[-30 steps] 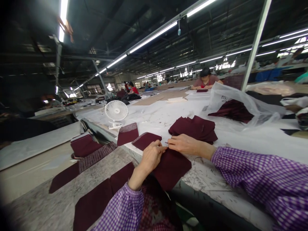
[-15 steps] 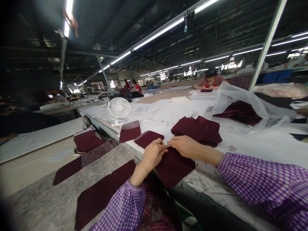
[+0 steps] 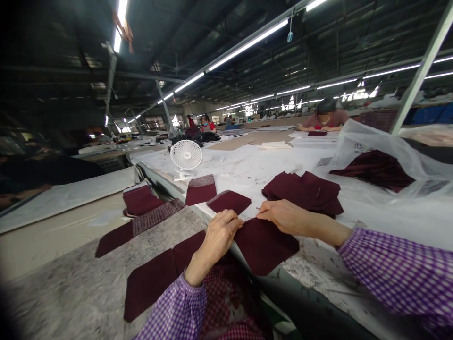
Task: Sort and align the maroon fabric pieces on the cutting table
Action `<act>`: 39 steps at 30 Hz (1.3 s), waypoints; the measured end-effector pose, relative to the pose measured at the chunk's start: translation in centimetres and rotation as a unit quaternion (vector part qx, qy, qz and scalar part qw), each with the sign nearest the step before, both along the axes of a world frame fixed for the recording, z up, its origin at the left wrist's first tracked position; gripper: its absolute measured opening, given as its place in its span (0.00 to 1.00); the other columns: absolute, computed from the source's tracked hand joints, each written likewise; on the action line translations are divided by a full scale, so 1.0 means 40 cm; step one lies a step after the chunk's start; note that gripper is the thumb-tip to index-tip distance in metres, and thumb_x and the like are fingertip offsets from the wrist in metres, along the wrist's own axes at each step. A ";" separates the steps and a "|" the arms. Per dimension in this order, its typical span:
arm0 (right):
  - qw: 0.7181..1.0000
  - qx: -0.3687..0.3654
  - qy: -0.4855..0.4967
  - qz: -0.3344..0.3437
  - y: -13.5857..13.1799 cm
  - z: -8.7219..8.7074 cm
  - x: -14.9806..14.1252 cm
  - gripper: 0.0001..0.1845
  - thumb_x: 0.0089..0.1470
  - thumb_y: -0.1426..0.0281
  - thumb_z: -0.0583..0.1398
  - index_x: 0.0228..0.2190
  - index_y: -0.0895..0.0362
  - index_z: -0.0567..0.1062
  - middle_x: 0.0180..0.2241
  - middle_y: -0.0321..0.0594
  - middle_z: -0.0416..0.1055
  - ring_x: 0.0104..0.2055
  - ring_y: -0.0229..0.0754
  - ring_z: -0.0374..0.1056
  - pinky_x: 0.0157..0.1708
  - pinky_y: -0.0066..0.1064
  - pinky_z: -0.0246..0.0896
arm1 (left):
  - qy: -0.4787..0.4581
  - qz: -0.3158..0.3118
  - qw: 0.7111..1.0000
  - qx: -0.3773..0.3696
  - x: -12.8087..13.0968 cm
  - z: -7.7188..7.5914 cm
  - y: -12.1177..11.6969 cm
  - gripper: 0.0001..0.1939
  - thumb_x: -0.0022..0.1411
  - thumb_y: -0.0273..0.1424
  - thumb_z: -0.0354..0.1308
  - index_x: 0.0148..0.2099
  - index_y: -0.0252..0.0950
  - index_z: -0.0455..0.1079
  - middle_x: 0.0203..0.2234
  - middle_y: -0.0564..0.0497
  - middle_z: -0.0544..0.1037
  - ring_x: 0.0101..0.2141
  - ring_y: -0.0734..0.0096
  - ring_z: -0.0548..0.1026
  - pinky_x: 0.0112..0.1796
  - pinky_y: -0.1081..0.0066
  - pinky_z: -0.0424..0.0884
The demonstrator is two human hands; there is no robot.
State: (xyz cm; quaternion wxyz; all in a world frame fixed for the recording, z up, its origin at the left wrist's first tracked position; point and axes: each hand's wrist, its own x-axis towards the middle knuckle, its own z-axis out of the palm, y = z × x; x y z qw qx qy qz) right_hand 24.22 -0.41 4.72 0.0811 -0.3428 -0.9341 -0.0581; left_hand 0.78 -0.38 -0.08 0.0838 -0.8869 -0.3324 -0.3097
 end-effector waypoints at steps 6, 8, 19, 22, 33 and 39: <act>0.989 0.051 -0.139 -0.012 -0.021 0.039 -0.052 0.30 0.52 0.84 0.50 0.52 0.49 0.72 0.33 0.42 0.70 0.29 0.39 0.66 0.26 0.29 0.51 | 0.006 -0.012 1.000 -0.024 -0.014 0.006 -0.004 0.12 0.69 0.29 0.46 0.42 0.36 0.72 0.32 0.49 0.70 0.35 0.66 0.67 0.39 0.66 0.65; 0.987 0.067 -0.147 -0.003 -0.021 0.039 -0.057 0.31 0.50 0.84 0.51 0.52 0.49 0.72 0.32 0.42 0.70 0.27 0.38 0.64 0.25 0.29 0.47 | -0.049 -0.007 0.996 -0.080 -0.025 0.008 -0.008 0.10 0.67 0.30 0.51 0.44 0.34 0.71 0.32 0.49 0.71 0.36 0.66 0.68 0.39 0.67 0.66; 0.982 0.104 -0.158 0.026 -0.028 0.041 -0.072 0.37 0.46 0.86 0.51 0.54 0.45 0.69 0.28 0.38 0.68 0.21 0.35 0.57 0.22 0.30 0.40 | -0.184 -0.015 0.967 -0.176 -0.046 -0.013 -0.026 0.09 0.65 0.28 0.52 0.36 0.36 0.73 0.30 0.51 0.71 0.34 0.69 0.69 0.36 0.70 0.66; 0.982 0.123 -0.140 0.021 -0.027 0.015 -0.063 0.36 0.48 0.84 0.52 0.55 0.44 0.68 0.30 0.39 0.69 0.22 0.35 0.59 0.23 0.30 0.42 | -0.188 0.002 0.969 -0.159 -0.041 -0.014 -0.022 0.09 0.65 0.27 0.52 0.34 0.36 0.73 0.29 0.51 0.70 0.35 0.68 0.68 0.38 0.69 0.65; 0.990 0.116 -0.022 -0.071 0.005 0.031 -0.023 0.27 0.48 0.84 0.51 0.45 0.53 0.76 0.42 0.45 0.75 0.43 0.47 0.71 0.44 0.40 0.61 | -0.139 0.023 0.981 -0.130 -0.021 0.000 -0.001 0.09 0.64 0.26 0.53 0.35 0.36 0.74 0.30 0.51 0.72 0.35 0.68 0.68 0.39 0.69 0.65; 0.999 0.010 0.051 -0.010 -0.016 -0.023 -0.093 0.22 0.57 0.80 0.48 0.48 0.59 0.74 0.47 0.46 0.72 0.48 0.43 0.68 0.50 0.36 0.63 | -0.165 0.001 0.973 -0.160 -0.032 -0.001 0.008 0.08 0.63 0.27 0.55 0.35 0.36 0.76 0.30 0.50 0.73 0.35 0.67 0.69 0.38 0.68 0.66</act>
